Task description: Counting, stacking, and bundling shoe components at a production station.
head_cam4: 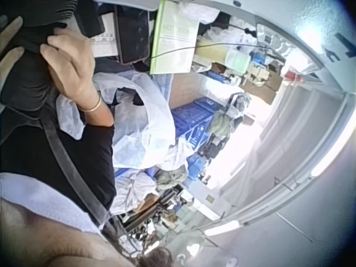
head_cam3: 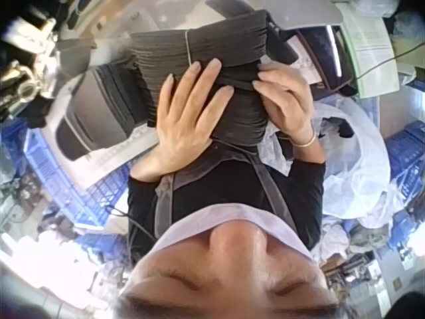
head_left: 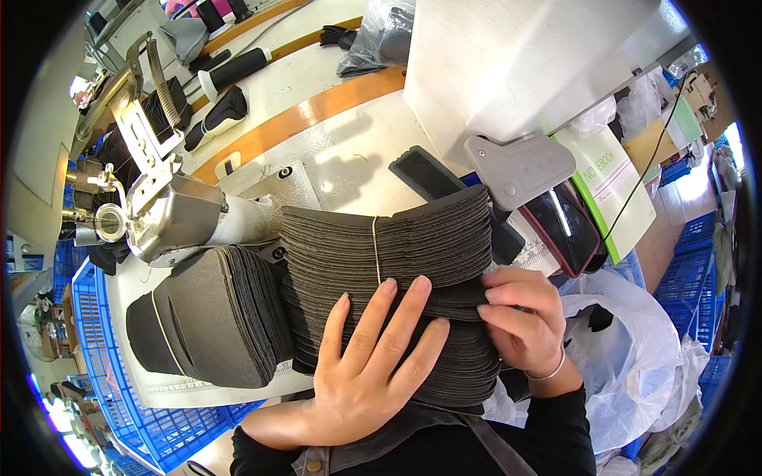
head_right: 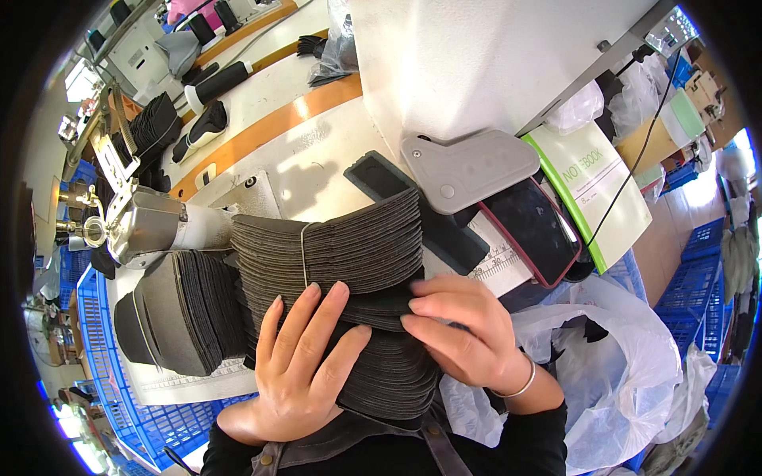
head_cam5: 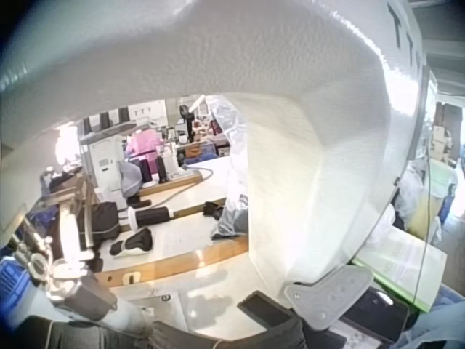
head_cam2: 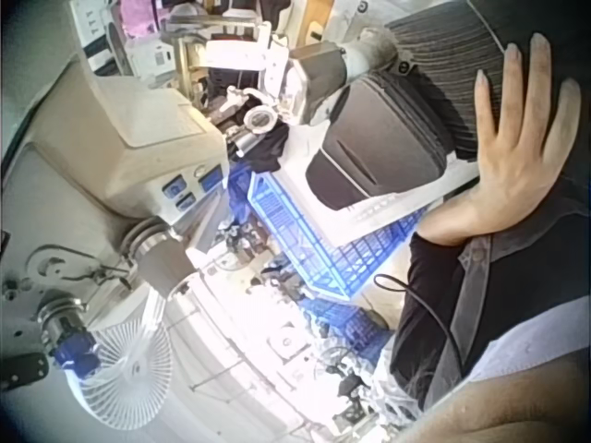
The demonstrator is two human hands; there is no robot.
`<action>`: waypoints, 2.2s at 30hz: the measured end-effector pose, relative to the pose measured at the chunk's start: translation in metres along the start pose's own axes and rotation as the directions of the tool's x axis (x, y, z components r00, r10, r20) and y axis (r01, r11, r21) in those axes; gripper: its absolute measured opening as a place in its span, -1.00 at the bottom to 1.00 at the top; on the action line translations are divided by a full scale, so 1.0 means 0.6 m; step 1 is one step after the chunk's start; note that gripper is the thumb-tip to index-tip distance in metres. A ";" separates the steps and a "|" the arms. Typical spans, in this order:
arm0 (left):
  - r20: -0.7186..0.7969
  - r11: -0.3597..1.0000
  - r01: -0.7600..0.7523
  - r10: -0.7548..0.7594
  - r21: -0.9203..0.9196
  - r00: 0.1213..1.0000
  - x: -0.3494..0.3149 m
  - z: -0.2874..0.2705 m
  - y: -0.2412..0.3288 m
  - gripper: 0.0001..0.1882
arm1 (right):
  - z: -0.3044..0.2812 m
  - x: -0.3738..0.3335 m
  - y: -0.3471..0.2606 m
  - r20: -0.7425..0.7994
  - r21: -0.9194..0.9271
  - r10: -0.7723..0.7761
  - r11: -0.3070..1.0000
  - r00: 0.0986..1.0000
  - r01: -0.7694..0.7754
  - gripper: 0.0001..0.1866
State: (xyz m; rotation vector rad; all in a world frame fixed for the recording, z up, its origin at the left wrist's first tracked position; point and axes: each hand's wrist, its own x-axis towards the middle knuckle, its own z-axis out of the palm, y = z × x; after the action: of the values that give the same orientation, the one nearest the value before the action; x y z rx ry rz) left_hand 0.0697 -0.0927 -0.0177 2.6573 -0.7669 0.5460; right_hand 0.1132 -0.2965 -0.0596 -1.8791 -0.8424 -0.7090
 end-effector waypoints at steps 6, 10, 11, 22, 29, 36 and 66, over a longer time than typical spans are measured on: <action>-0.016 1.000 -0.005 0.005 -0.014 1.000 0.000 -0.002 -0.005 -0.66 | -0.018 0.027 0.009 0.175 0.286 0.131 0.942 0.976 -0.178 -0.66; 0.029 1.000 -0.022 0.021 0.016 0.999 0.004 -0.006 -0.002 -0.55 | -0.026 0.027 0.013 0.223 0.350 0.118 0.917 0.968 -0.193 -0.65; 0.067 0.999 -0.012 0.009 0.044 0.998 0.006 -0.008 0.000 -0.50 | -0.027 0.026 0.016 0.249 0.404 0.145 0.883 0.958 -0.239 -0.62; 0.089 1.000 -0.006 0.006 0.004 0.996 0.011 -0.013 -0.007 -0.45 | -0.013 0.034 0.027 0.077 -0.417 -0.186 0.886 0.980 0.201 -0.62; 0.080 1.000 0.009 -0.009 -0.004 0.997 0.012 -0.012 -0.004 -0.46 | -0.011 0.016 0.026 0.049 -0.396 -0.217 0.892 0.975 0.219 -0.66; 0.080 1.000 0.011 -0.011 -0.006 0.997 0.010 -0.011 -0.005 -0.48 | -0.009 0.022 0.019 0.069 -0.326 -0.142 0.932 0.987 0.157 -0.74; 0.080 1.000 -0.013 0.014 -0.018 0.997 0.011 -0.011 -0.007 -0.47 | -0.005 0.017 0.028 0.047 -0.093 -0.114 0.989 0.992 0.118 -0.61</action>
State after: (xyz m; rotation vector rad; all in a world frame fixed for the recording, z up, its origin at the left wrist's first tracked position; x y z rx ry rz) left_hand 0.0754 -0.0895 -0.0100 2.6734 -0.8094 0.4369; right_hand 0.1322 -0.3021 -0.0590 -1.9475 -0.9657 -0.7972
